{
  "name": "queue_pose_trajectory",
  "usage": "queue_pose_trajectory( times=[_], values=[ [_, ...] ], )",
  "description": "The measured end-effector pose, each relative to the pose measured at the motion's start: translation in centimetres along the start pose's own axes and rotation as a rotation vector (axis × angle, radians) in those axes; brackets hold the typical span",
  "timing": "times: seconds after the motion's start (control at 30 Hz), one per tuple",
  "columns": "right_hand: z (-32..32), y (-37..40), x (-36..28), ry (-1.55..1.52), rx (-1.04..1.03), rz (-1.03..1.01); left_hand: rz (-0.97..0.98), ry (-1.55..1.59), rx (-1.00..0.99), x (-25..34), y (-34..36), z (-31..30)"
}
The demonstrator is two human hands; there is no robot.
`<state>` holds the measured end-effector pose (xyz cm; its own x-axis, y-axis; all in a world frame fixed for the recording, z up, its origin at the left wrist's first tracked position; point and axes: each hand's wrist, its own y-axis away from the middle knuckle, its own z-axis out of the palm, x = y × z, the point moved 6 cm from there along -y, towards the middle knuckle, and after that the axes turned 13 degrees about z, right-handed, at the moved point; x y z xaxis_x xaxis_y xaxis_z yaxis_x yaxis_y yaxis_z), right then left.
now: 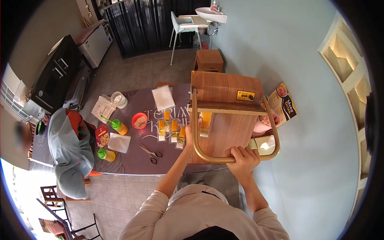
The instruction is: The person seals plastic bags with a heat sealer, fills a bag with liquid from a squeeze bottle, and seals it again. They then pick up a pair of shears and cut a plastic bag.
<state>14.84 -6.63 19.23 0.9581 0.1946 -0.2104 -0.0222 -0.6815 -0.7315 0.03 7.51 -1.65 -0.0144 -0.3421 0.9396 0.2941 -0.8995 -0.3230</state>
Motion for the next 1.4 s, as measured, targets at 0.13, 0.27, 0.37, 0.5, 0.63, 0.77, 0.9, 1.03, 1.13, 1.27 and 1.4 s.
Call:
queue_pose_trajectory(
  times=[0.13, 0.27, 0.37, 0.5, 0.63, 0.77, 0.9, 1.03, 1.13, 1.27, 1.4],
  values=[
    [0.0, 0.2, 0.0, -0.01, -0.006, 0.009, 0.012, 0.016, 0.004, 0.4, 0.0, 0.1],
    [0.3, 0.7, 0.1, -0.009, -0.016, 0.012, 0.077, -0.03, -0.025, 1.3, -0.2, 0.2],
    [0.7, 1.0, 0.3, -0.013, -0.048, 0.014, 0.07, -0.035, -0.023, 1.3, -0.3, 0.2],
    [0.8, 1.2, 0.3, -0.004, -0.064, 0.026, 0.023, -0.029, -0.005, 2.8, -0.1, 0.3],
    [1.1, 1.5, 0.4, -0.003, -0.067, 0.031, 0.015, -0.013, -0.019, 2.8, -0.2, 0.1],
    [1.3, 1.7, 0.5, 0.002, -0.062, 0.034, 0.003, -0.064, -0.016, 2.6, -0.1, 0.0],
    [1.5, 1.9, 0.5, 0.004, -0.06, 0.033, 0.025, -0.024, -0.025, 2.4, -0.1, 0.2],
    [1.4, 1.9, 0.5, 0.004, -0.061, 0.034, 0.021, 0.015, -0.039, 2.1, -0.2, 0.2],
    [1.5, 1.9, 0.5, -0.004, -0.067, 0.033, 0.023, 0.023, -0.043, 2.2, -0.2, 0.3],
    [1.5, 2.0, 0.6, -0.01, -0.068, 0.035, 0.028, 0.04, -0.042, 2.6, -0.1, 0.4],
    [1.5, 1.9, 0.5, -0.009, -0.081, 0.049, 0.073, 0.051, -0.009, 3.0, -0.1, 0.4]
  ],
)
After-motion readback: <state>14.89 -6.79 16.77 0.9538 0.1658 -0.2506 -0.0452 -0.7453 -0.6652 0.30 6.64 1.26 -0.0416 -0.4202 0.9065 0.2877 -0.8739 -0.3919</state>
